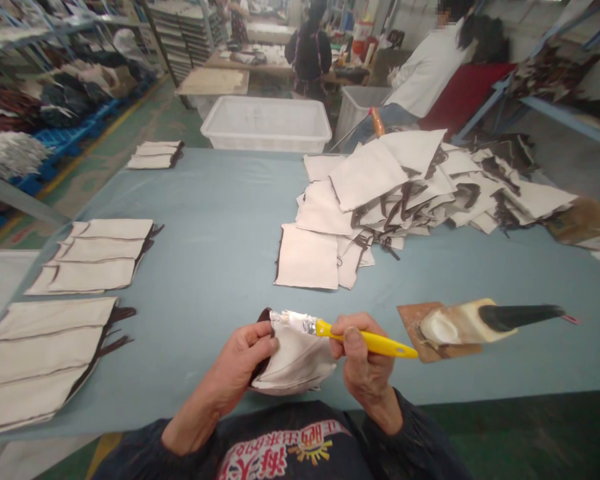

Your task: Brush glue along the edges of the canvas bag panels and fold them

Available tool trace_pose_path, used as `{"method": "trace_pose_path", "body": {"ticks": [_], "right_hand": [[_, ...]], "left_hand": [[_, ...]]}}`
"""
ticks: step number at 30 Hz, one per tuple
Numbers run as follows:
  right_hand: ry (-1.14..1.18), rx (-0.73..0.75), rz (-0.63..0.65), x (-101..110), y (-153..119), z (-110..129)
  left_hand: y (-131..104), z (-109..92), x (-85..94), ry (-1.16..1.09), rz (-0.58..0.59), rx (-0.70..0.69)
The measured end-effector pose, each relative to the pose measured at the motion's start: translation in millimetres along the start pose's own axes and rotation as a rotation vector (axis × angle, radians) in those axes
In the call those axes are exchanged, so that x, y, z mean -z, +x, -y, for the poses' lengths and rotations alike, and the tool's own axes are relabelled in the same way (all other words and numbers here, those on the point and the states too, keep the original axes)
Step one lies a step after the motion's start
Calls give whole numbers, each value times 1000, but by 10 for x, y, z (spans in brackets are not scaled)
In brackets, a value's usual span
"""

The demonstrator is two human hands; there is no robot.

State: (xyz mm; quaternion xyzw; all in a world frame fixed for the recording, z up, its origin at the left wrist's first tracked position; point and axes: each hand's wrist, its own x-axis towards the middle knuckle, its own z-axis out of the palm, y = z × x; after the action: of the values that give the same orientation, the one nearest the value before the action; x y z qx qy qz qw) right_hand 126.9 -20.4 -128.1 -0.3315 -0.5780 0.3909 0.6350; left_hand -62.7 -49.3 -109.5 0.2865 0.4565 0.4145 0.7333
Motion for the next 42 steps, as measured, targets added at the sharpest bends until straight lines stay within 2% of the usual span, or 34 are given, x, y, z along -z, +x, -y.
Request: {"method": "trace_pose_path", "body": {"ticks": [4,9,12,19,24,30,33,37,42], "right_hand": [[-80,-41,54,-40,-45,-75],[-30,-37,-151,-88,53,-36],[-32,-56,-196,-52,74,4],[-14,-94,-55,10,-64,-8],[-13,-130,-91,5,-27,12],[-5,-133,-74,-182,67,24],[-19,-115,-168,-210,127,50],[1,-105,-283,-105,119,77],[5,-110,-194,-106,4,51]], "left_hand": [[21,26,11,15,7,-12],[28,16,-1,41,-14,-19],[20,20,7,68,-16,-32],[35,44,44,113,-28,-74],[27,27,14,190,-18,-87],[16,46,-30,312,-33,-117],[16,65,1,285,-36,-107],[6,60,69,223,-46,-86],[11,45,67,136,-37,-63]]}}
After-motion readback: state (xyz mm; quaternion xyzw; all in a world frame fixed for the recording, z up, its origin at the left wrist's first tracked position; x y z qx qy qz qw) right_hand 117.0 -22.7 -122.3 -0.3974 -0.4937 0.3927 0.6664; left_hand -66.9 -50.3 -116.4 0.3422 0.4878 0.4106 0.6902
